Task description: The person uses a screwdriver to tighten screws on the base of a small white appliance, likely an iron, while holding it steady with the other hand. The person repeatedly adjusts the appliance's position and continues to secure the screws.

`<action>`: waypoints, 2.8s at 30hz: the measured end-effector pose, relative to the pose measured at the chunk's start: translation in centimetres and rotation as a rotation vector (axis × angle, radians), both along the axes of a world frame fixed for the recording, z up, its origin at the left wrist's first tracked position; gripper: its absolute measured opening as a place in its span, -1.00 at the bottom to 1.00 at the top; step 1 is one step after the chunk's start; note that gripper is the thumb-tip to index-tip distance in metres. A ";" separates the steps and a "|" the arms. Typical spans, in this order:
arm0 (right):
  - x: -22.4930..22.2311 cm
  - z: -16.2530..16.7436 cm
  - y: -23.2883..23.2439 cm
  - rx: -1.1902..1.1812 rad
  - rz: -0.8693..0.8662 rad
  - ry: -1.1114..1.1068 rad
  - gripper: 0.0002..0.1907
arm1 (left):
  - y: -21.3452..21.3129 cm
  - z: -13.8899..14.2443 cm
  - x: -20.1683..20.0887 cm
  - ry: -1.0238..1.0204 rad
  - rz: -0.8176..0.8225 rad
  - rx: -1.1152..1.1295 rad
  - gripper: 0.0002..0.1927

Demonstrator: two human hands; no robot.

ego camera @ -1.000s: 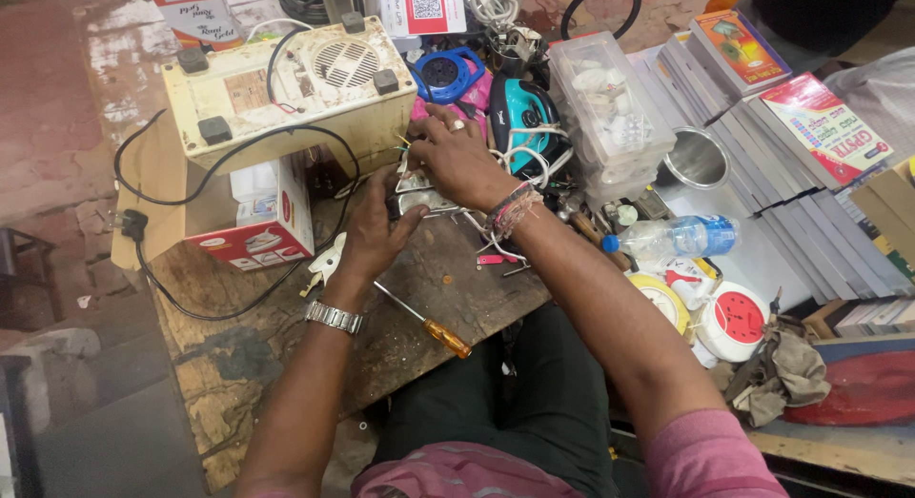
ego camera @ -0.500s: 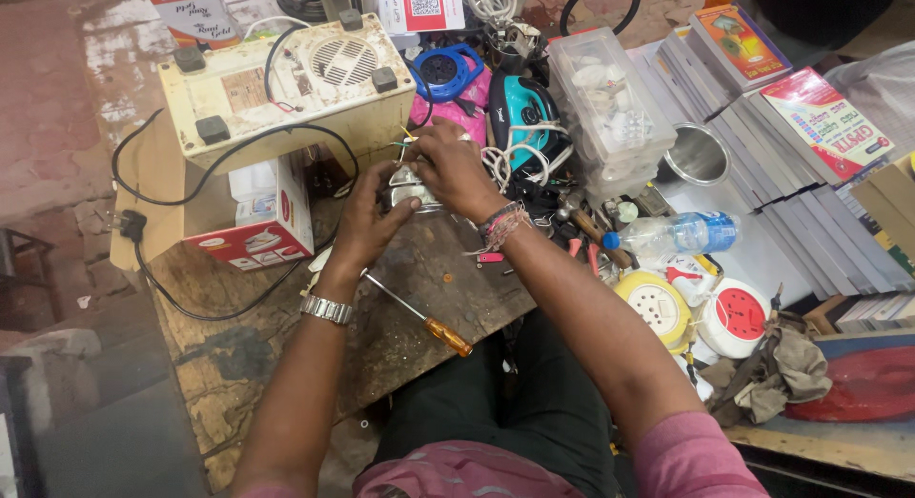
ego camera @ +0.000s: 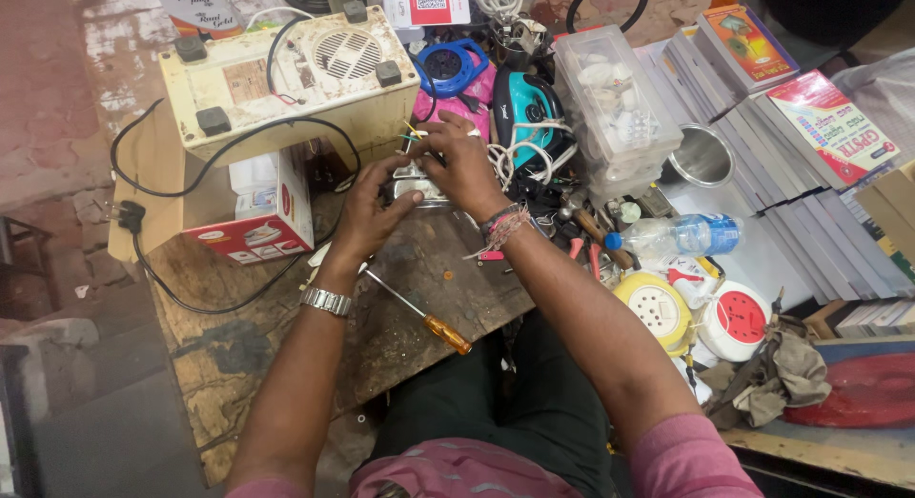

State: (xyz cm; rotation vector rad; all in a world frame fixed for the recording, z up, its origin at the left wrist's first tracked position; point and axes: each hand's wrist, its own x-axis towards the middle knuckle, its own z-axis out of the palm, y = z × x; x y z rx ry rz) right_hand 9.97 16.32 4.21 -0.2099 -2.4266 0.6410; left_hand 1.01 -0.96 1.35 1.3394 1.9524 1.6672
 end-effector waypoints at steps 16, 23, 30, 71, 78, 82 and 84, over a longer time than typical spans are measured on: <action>1.2 1.9 0.4 0.368 0.051 -0.090 -0.82 | 0.0 -0.1 -0.4 -0.010 -0.011 -0.036 -0.45; 1.6 2.9 0.8 0.558 0.135 -0.045 -0.79 | -0.1 -0.1 0.0 -0.010 0.025 -0.040 -0.45; 1.8 2.3 0.8 0.548 0.128 -0.006 -0.82 | -0.2 0.6 0.5 -0.040 0.005 0.022 -0.36; 12.7 -0.1 -5.0 -0.219 -0.181 0.117 -0.88 | -0.5 -0.3 1.2 0.296 0.083 0.076 -0.26; 16.4 -12.6 -4.6 -0.291 -0.369 -0.181 -0.83 | -0.4 -0.2 0.9 0.360 0.076 0.063 -0.26; 16.2 -13.5 -4.5 -0.344 -0.429 -0.269 -0.79 | -0.5 -0.9 0.6 0.393 0.071 0.072 -0.22; 15.3 -13.1 -4.8 -0.256 -0.401 -0.320 -0.80 | -0.1 -1.1 0.5 0.406 0.108 0.042 -0.17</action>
